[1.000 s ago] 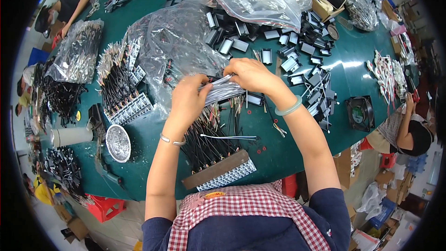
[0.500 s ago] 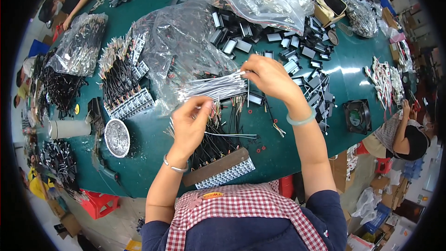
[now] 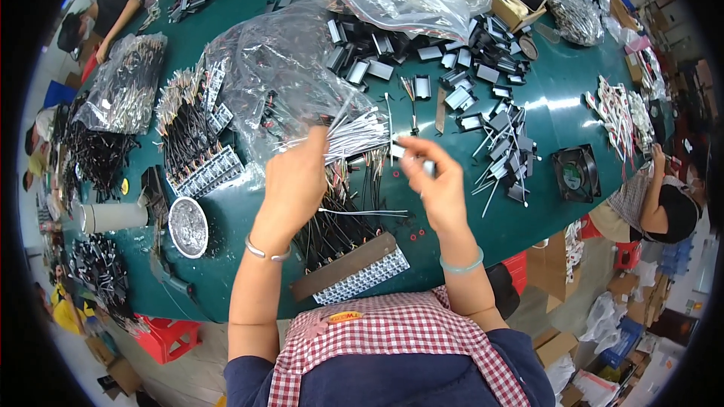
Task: The person assembles small electrical components, wires, and circuit boards into plastic housings by hand at a factory workbench.
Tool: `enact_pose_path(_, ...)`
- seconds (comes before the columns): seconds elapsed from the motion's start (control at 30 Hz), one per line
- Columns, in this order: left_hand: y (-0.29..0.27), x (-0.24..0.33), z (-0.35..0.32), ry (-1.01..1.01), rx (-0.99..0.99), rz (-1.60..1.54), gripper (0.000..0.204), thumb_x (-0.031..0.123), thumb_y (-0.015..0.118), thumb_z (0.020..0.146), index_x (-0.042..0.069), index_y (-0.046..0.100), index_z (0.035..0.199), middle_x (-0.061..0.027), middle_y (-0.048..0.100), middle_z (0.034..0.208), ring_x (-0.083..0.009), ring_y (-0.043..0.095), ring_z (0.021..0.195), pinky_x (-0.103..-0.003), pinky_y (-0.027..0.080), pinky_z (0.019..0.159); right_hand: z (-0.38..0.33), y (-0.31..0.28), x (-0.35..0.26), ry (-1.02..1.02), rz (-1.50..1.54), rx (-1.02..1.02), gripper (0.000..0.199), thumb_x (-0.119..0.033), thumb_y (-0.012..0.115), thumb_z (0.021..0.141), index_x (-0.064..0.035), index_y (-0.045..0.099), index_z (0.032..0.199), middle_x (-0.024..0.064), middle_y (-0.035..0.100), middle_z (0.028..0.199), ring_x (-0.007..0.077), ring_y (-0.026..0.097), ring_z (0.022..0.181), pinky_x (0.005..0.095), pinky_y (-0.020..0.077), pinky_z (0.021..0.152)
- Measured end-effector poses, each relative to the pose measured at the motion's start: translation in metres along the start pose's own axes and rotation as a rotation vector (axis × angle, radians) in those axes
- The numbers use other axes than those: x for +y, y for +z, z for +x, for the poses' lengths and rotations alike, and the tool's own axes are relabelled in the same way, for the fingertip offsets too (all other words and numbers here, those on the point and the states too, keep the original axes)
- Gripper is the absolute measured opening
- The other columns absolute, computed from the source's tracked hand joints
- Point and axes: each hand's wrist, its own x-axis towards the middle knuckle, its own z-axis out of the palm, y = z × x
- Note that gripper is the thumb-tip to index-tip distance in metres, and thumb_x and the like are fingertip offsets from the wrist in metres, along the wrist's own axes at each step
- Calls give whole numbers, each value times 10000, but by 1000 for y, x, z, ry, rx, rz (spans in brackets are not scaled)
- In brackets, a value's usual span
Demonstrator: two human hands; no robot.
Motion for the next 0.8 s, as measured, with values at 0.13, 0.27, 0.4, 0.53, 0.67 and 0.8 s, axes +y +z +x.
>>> enact_pose_path(0.13, 8, -7, 2, 73, -257, 555, 171, 140, 508, 936, 23, 545, 1056, -184, 671, 842, -391, 645, 705, -455, 498, 599, 12, -24, 8, 240, 767, 28, 330, -77, 606, 914, 38, 581, 1223, 46, 588, 984, 124, 550, 859, 254, 472, 740)
enact_pose_path(0.27, 9, 4, -2, 202, 96, 321, 173, 100, 514, 938, 16, 573, 1076, -182, 670, 848, -373, 652, 740, -450, 503, 619, 13, -26, 10, 306, 1027, -15, 296, -51, 572, 931, 61, 559, 1205, 102, 600, 1062, 176, 581, 978, 340, 517, 866)
enact_pose_path(0.4, -1, 39, -13, -9, -18, -111, 225, 122, 576, 920, 50, 587, 1134, -166, 654, 849, -303, 642, 704, -389, 484, 620, 12, -14, 9, 273, 1101, 39, 258, -57, 561, 944, 62, 567, 1173, 122, 607, 1099, 209, 590, 1057, 415, 501, 971)
enact_pose_path(0.53, 3, 61, -21, -88, -231, -337, 274, 192, 613, 921, 74, 599, 1168, -140, 621, 789, -258, 612, 657, -351, 472, 614, 5, -6, -4, 287, 1101, 7, 275, -32, 573, 934, 61, 555, 1192, 117, 599, 1111, 209, 597, 1049, 421, 505, 978)
enact_pose_path(0.67, 11, 66, -27, 82, -135, -316, 267, 201, 579, 951, 90, 606, 1192, -70, 561, 693, -188, 527, 614, -319, 411, 551, -3, -2, -7, 201, 956, -14, 289, -18, 576, 930, 53, 546, 1208, 114, 591, 1127, 197, 597, 1054, 400, 509, 972)
enact_pose_path(0.8, 5, 80, -28, 88, -172, -104, 188, 196, 546, 963, 89, 612, 1103, -123, 601, 690, -331, 608, 620, -408, 453, 542, -7, -4, -11, 162, 896, -21, 291, -19, 582, 929, 37, 549, 1212, 111, 591, 1130, 187, 596, 1050, 374, 510, 944)
